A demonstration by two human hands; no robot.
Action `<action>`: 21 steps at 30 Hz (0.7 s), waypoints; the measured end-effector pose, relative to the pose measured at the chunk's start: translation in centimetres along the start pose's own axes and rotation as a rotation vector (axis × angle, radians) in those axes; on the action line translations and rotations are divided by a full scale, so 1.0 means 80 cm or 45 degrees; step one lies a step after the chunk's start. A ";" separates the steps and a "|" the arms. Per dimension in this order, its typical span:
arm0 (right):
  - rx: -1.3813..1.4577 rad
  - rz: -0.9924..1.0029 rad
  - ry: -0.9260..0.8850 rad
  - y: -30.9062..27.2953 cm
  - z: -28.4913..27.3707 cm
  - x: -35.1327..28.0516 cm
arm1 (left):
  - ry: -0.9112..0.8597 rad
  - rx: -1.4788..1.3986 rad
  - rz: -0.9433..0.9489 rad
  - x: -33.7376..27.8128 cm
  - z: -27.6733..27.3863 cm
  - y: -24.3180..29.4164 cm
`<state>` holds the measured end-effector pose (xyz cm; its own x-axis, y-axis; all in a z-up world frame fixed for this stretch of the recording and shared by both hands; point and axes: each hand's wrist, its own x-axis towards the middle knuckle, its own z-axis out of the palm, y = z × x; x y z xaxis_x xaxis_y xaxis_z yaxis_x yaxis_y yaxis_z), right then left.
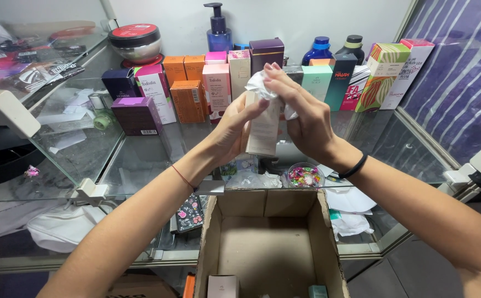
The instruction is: The person wipes the surfaces of various cosmetic items with a white tissue, including boxes, bottles, tubes, and a jar, then places them on a glass display counter. The person handles each item one at a time, wiping multiple sides before setting it down.
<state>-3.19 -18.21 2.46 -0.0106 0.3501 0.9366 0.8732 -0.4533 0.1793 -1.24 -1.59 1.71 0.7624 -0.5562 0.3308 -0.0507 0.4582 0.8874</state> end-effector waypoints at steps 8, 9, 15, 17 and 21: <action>0.174 0.265 -0.177 0.002 0.003 -0.030 | 0.087 -0.012 0.223 -0.004 0.005 0.013; 0.229 0.311 -0.292 0.002 0.005 -0.033 | 0.084 -0.049 0.304 -0.003 0.005 0.014; 0.381 0.183 -0.634 -0.003 -0.004 -0.035 | 0.288 -0.265 0.360 0.007 -0.021 0.024; 0.371 0.176 -0.642 0.001 -0.001 -0.040 | 0.338 -0.219 0.511 0.006 -0.023 0.030; 0.380 0.110 -0.726 0.011 0.008 -0.055 | 0.610 -0.245 0.766 0.003 -0.015 0.048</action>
<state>-2.02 -19.60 -1.68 0.2548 0.7401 0.6223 0.9579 -0.2811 -0.0580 -0.49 0.90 4.79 0.8363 0.1643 0.5231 -0.4635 0.7214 0.5145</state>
